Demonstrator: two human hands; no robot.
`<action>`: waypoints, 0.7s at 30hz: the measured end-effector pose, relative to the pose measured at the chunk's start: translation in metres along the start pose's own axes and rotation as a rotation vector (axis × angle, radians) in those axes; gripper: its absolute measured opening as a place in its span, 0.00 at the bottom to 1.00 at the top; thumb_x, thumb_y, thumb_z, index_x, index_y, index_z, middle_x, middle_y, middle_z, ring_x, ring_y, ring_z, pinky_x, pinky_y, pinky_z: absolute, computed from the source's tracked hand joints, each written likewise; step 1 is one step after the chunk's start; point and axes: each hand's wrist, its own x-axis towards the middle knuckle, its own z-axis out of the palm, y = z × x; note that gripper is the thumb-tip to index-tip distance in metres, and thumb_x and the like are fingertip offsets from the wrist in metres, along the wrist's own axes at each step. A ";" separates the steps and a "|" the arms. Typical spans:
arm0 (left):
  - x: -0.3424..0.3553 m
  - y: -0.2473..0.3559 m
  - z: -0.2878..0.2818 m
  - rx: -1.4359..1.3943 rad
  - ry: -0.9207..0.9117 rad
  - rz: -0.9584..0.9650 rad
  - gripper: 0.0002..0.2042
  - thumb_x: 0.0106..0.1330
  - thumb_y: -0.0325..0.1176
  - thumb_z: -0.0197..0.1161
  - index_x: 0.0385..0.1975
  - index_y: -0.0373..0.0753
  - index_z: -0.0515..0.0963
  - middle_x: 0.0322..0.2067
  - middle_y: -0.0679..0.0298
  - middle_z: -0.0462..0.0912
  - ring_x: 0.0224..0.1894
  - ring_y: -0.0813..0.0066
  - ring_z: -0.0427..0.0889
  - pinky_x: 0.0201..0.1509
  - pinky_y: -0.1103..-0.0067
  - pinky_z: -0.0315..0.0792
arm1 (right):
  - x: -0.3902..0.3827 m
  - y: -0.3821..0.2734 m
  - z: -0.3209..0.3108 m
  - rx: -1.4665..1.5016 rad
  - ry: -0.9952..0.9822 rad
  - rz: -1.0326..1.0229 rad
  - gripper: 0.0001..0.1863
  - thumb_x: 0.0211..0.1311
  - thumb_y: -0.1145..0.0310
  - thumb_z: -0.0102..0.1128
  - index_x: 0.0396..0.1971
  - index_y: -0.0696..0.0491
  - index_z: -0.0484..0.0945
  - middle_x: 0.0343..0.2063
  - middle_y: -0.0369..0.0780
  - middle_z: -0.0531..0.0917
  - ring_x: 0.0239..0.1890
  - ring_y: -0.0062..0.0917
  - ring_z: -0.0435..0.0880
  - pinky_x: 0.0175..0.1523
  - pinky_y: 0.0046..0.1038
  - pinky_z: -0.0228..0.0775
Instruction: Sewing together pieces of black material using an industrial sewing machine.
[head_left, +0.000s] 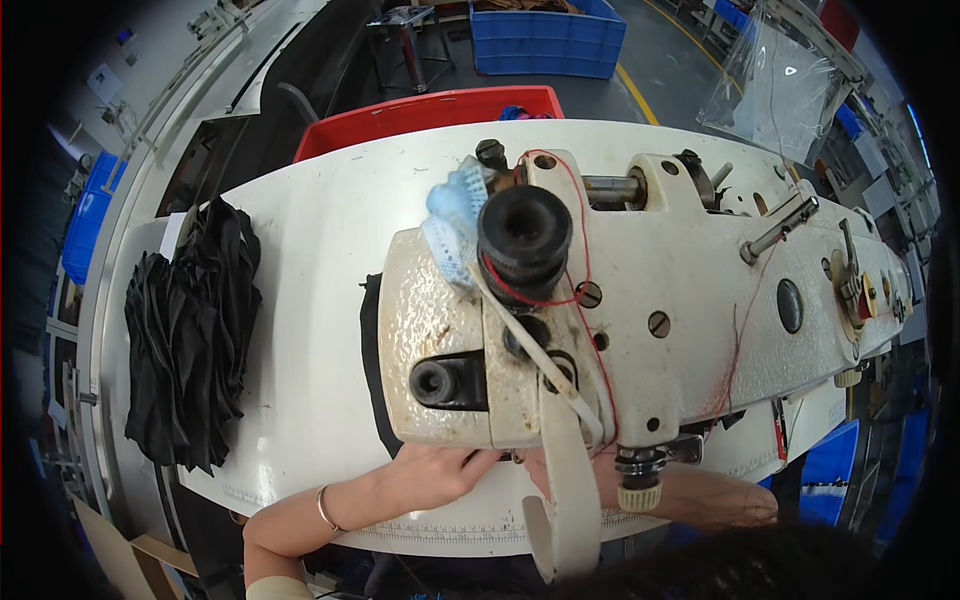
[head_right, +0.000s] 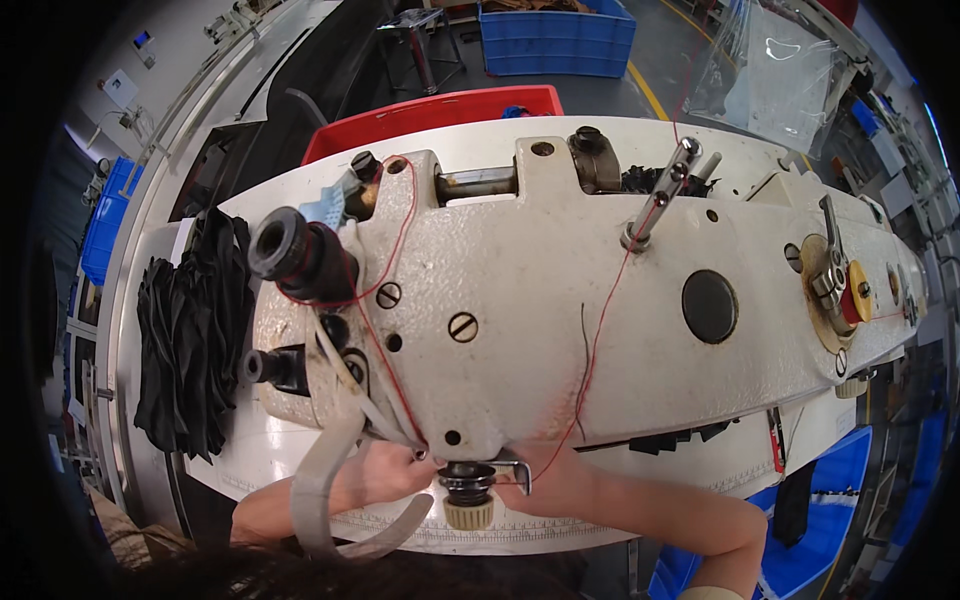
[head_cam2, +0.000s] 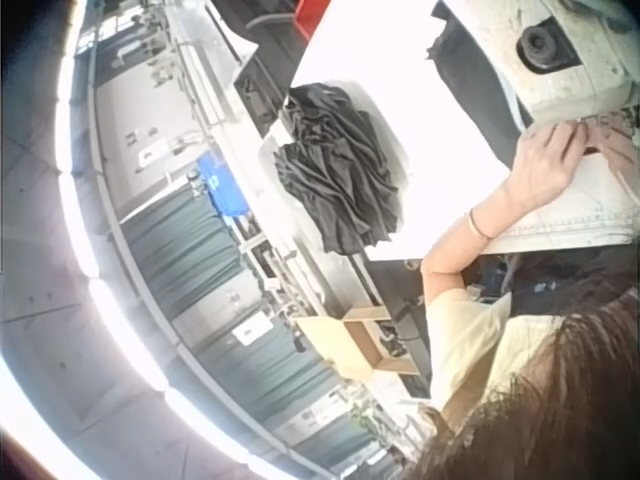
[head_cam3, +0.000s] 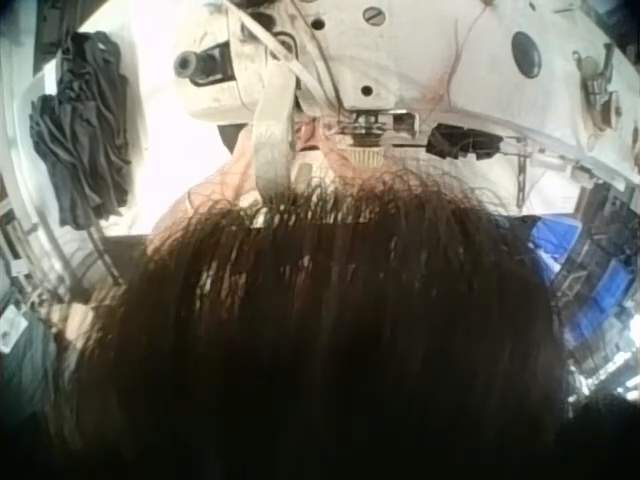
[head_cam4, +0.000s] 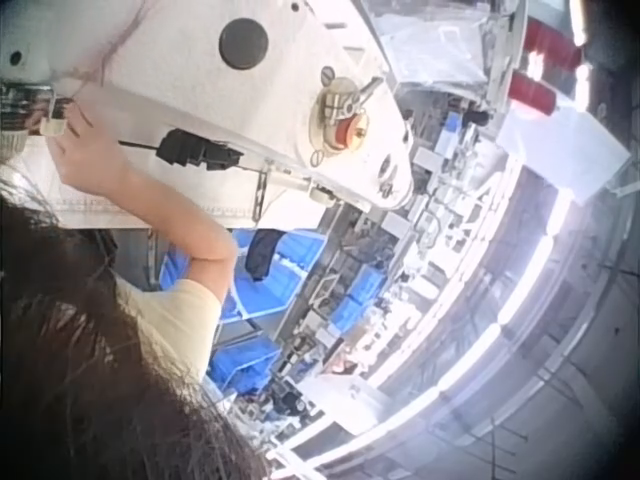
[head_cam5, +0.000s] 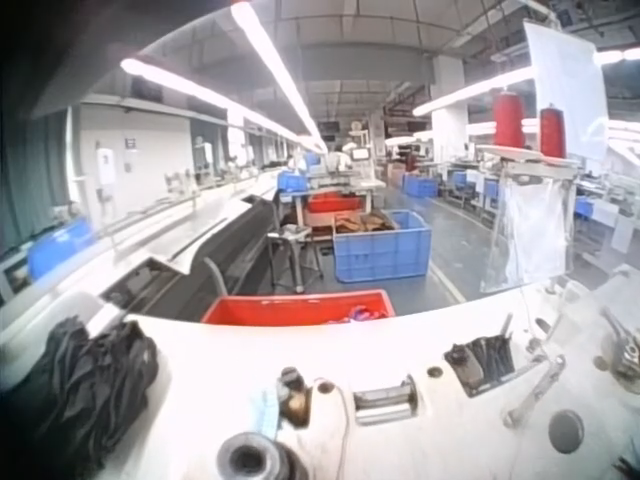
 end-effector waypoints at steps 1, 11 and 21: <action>0.001 -0.007 0.006 -0.007 -0.001 0.005 0.14 0.48 0.25 0.58 0.37 0.33 0.79 0.37 0.55 0.79 0.37 0.62 0.80 0.38 0.74 0.75 | 0.013 -0.008 -0.015 -0.239 0.146 -0.264 0.09 0.43 0.71 0.57 0.27 0.56 0.77 0.29 0.38 0.77 0.30 0.32 0.79 0.41 0.34 0.72; -0.013 -0.020 0.016 -0.287 0.122 -0.414 0.11 0.50 0.23 0.59 0.34 0.35 0.79 0.28 0.56 0.80 0.30 0.59 0.79 0.34 0.69 0.74 | 0.010 0.020 0.000 -0.697 0.120 -0.480 0.11 0.42 0.73 0.56 0.31 0.56 0.79 0.28 0.37 0.77 0.27 0.26 0.79 0.29 0.29 0.73; -0.015 -0.006 0.014 0.054 0.106 -0.034 0.15 0.44 0.25 0.62 0.35 0.33 0.80 0.40 0.52 0.79 0.43 0.57 0.79 0.48 0.66 0.73 | 0.008 0.027 0.000 -0.744 0.174 -0.557 0.10 0.43 0.72 0.54 0.29 0.57 0.79 0.33 0.39 0.78 0.25 0.20 0.79 0.20 0.22 0.70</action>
